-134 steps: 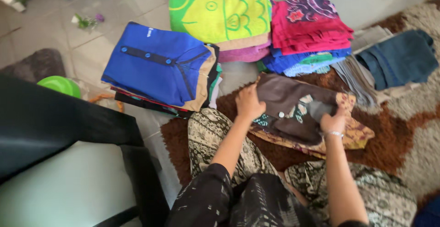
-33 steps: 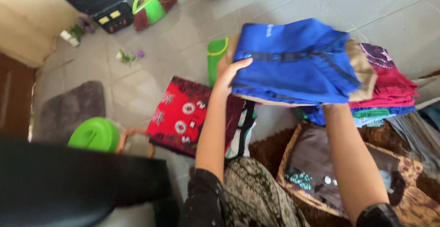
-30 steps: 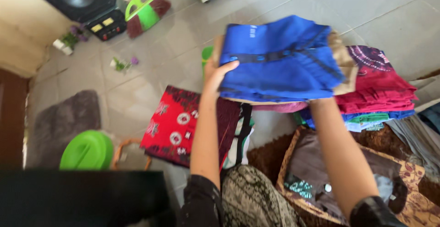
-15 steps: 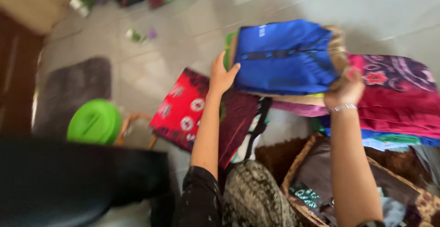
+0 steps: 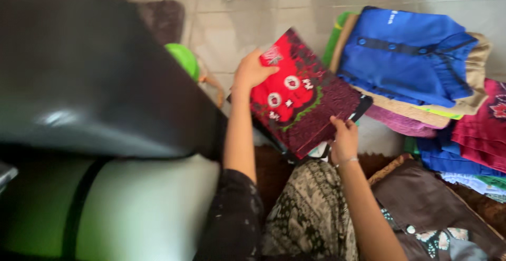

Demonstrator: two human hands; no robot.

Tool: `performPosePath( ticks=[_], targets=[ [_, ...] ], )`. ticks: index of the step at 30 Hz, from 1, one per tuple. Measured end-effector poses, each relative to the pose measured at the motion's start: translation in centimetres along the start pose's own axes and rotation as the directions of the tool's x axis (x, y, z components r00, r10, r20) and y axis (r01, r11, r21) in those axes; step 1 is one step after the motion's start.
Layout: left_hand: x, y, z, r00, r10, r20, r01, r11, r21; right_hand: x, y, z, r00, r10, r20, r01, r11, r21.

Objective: The person folds various items of clothing by hand, including patterned shirts, solid-colored fabrics, and a blue button-down shirt, and then stacks them onto existing piles on the floor.

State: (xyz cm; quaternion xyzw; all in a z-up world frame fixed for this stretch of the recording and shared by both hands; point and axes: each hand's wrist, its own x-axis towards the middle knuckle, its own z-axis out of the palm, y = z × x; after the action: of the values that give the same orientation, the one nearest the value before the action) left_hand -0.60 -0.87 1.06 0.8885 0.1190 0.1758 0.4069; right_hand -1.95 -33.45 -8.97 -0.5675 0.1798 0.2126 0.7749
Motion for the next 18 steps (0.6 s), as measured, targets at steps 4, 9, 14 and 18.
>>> performPosePath(
  ticks=[4,9,14,18],
  targets=[
    [-1.3,7.9,-1.6,0.992,0.036,0.118,-0.038,0.999,0.018,-0.3,-1.3,-0.2,0.998,0.020,0.058,-0.015,0.996,-0.084],
    [-7.5,21.9,-4.2,0.815,0.541,0.209,-0.533,0.840,-0.098,-2.6,-2.1,-2.0,0.992,0.073,0.105,-0.074,0.997,0.006],
    [-14.6,31.1,-3.2,0.566,0.693,0.446,-0.703,0.689,-0.176,-10.9,-5.8,-6.6,0.845,0.101,0.524,-0.299,0.903,0.308],
    [-16.4,31.6,1.4,0.456,0.854,0.251,-0.839,0.507,-0.200,-14.6,-6.5,-16.3,0.872,-0.279,0.403,-0.068,0.745,0.664]
  ],
)
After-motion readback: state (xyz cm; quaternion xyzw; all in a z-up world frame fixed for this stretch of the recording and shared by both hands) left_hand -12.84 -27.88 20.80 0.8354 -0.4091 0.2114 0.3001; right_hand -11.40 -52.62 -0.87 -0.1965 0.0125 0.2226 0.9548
